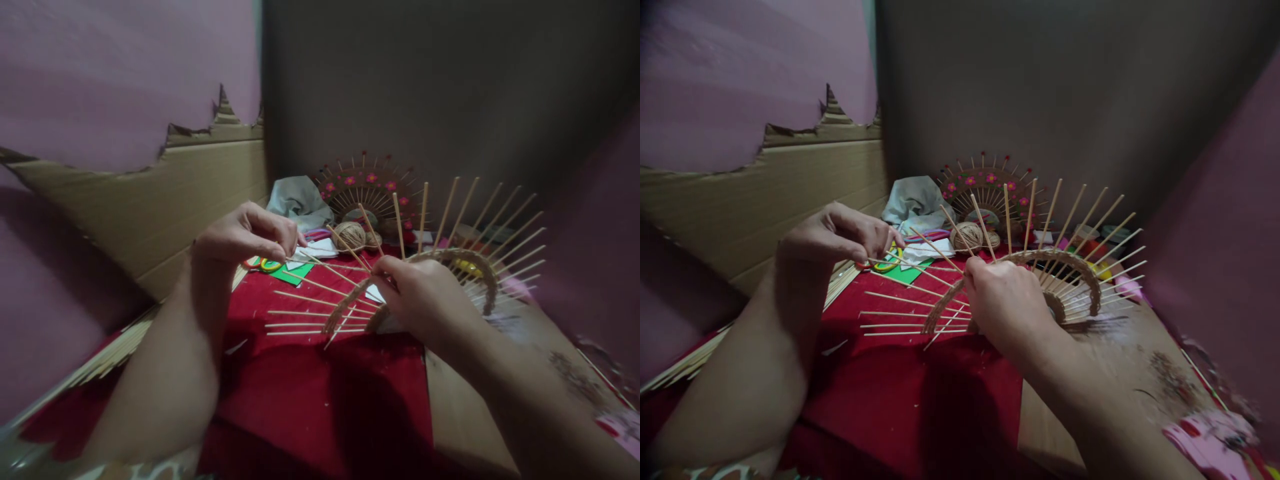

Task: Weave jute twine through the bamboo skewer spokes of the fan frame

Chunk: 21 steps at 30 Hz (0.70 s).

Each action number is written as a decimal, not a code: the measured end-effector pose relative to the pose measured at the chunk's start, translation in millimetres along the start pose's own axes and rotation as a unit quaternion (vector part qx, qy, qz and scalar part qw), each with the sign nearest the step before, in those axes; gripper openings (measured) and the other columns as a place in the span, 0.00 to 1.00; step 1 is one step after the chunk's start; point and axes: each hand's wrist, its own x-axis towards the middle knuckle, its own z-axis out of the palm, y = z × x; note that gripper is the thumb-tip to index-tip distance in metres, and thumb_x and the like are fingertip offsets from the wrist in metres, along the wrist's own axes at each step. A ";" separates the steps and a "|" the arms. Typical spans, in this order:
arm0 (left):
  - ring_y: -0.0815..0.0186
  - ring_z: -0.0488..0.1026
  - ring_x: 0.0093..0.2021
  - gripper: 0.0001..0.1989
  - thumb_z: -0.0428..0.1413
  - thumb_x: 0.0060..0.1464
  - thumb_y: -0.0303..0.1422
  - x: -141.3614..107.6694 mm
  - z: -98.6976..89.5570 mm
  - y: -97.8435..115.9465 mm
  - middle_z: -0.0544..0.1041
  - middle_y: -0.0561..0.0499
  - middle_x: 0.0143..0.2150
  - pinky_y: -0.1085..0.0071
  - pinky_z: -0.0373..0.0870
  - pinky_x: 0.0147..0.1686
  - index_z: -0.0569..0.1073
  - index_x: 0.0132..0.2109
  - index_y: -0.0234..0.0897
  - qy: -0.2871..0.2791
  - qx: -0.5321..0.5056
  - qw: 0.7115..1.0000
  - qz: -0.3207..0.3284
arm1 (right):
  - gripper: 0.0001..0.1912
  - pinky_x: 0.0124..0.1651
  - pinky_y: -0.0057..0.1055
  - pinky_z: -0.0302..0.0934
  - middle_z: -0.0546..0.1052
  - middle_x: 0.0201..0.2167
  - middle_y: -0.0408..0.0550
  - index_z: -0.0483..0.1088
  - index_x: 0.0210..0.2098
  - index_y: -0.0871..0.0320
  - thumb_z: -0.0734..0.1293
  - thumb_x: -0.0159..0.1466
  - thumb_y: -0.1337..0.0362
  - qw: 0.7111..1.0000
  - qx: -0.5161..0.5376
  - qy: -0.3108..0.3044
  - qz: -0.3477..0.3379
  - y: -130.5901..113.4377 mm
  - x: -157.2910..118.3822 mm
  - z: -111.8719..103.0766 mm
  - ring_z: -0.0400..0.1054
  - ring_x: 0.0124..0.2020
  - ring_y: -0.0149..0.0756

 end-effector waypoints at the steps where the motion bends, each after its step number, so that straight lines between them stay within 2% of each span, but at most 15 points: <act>1: 0.69 0.67 0.24 0.08 0.62 0.43 0.36 -0.9 -1.5 -0.2 0.70 0.51 0.20 0.64 0.67 0.38 0.76 0.22 0.36 -0.002 0.006 1.000 -0.017 | 0.10 0.31 0.31 0.53 0.76 0.26 0.48 0.72 0.33 0.57 0.59 0.62 0.64 1.000 0.000 -0.002 0.001 0.5 0.0 -0.1 0.69 0.28 0.37; 5: 0.70 0.66 0.26 0.05 0.60 0.45 0.31 -0.9 -6.5 -7.6 0.71 0.52 0.22 0.72 0.64 0.30 0.75 0.25 0.35 -0.007 0.030 0.993 -0.111 | 0.10 0.30 0.31 0.51 0.76 0.25 0.48 0.72 0.33 0.57 0.59 0.62 0.63 1.000 -0.005 0.002 0.008 2.1 0.8 -0.1 0.69 0.27 0.37; 8: 0.71 0.65 0.26 0.06 0.60 0.45 0.32 5.1 -4.3 -19.1 0.70 0.52 0.23 0.75 0.61 0.27 0.75 0.26 0.32 -0.062 0.057 0.977 -0.194 | 0.10 0.29 0.31 0.50 0.76 0.24 0.48 0.71 0.32 0.57 0.59 0.62 0.63 1.000 -0.018 0.003 0.005 2.2 1.2 0.1 0.69 0.26 0.36; 10: 0.72 0.64 0.25 0.07 0.59 0.45 0.32 11.1 1.0 -28.4 0.69 0.53 0.22 0.75 0.59 0.26 0.75 0.26 0.31 -0.106 0.068 0.966 -0.227 | 0.10 0.29 0.30 0.49 0.76 0.24 0.49 0.71 0.32 0.57 0.59 0.62 0.63 1.000 -0.028 -0.001 0.006 2.0 1.0 0.0 0.68 0.26 0.36; 15: 0.74 0.57 0.20 0.12 0.58 0.46 0.33 25.5 22.2 -53.5 0.63 0.55 0.17 0.75 0.53 0.21 0.70 0.20 0.32 -0.221 0.104 0.942 -0.229 | 0.10 0.28 0.30 0.49 0.76 0.26 0.49 0.71 0.33 0.56 0.58 0.62 0.63 0.999 -0.042 -0.018 -0.014 0.1 -0.5 -1.9 0.69 0.27 0.37; 21: 0.72 0.60 0.20 0.08 0.58 0.45 0.32 34.7 51.2 -63.8 0.66 0.54 0.18 0.74 0.52 0.20 0.71 0.23 0.32 -0.262 0.133 0.909 -0.295 | 0.10 0.26 0.31 0.46 0.76 0.25 0.49 0.71 0.35 0.55 0.58 0.61 0.63 0.997 -0.064 -0.034 -0.022 -3.0 -1.4 -3.6 0.69 0.26 0.38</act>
